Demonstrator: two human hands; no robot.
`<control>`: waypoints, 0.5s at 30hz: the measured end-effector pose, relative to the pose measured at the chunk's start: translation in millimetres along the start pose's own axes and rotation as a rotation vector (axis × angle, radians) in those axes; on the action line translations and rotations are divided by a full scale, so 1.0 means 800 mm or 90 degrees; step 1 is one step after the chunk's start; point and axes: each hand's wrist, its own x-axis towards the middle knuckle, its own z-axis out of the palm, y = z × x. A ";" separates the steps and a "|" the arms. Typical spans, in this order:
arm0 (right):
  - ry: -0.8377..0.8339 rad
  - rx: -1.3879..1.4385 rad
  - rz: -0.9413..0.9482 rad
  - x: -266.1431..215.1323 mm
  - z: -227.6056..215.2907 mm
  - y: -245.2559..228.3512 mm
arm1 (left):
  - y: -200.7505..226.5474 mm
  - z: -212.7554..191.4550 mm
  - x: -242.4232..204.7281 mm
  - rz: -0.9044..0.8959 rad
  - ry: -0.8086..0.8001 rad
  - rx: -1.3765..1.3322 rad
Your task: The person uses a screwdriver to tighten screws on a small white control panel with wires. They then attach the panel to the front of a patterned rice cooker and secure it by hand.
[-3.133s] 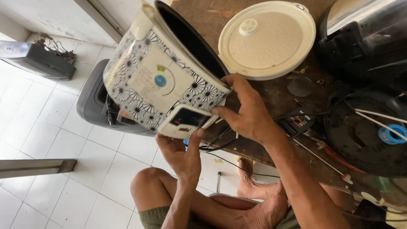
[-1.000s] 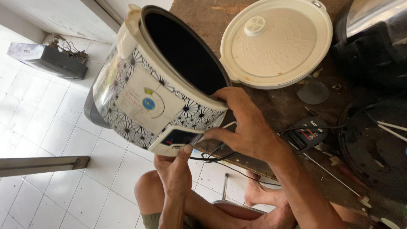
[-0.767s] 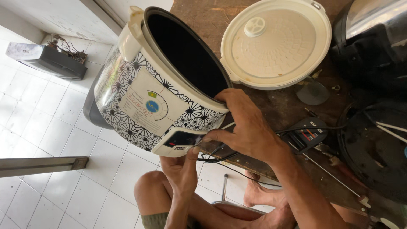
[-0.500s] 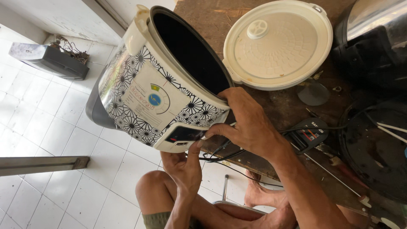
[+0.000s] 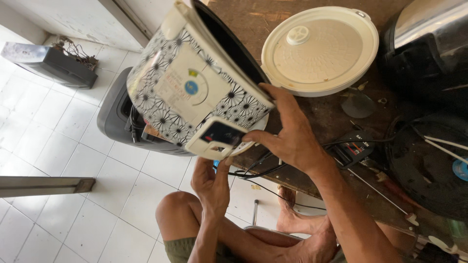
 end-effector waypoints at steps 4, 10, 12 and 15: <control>0.018 0.026 -0.003 0.005 -0.001 -0.001 | -0.002 0.007 0.009 0.004 -0.037 -0.120; -0.032 0.023 0.050 0.015 -0.016 -0.030 | 0.022 0.011 0.021 -0.029 -0.041 -0.135; -0.017 0.016 0.047 0.020 -0.012 -0.024 | 0.023 0.010 0.028 -0.050 -0.042 -0.119; 0.014 0.027 0.015 0.021 -0.005 -0.018 | 0.021 0.007 0.032 0.015 -0.078 -0.179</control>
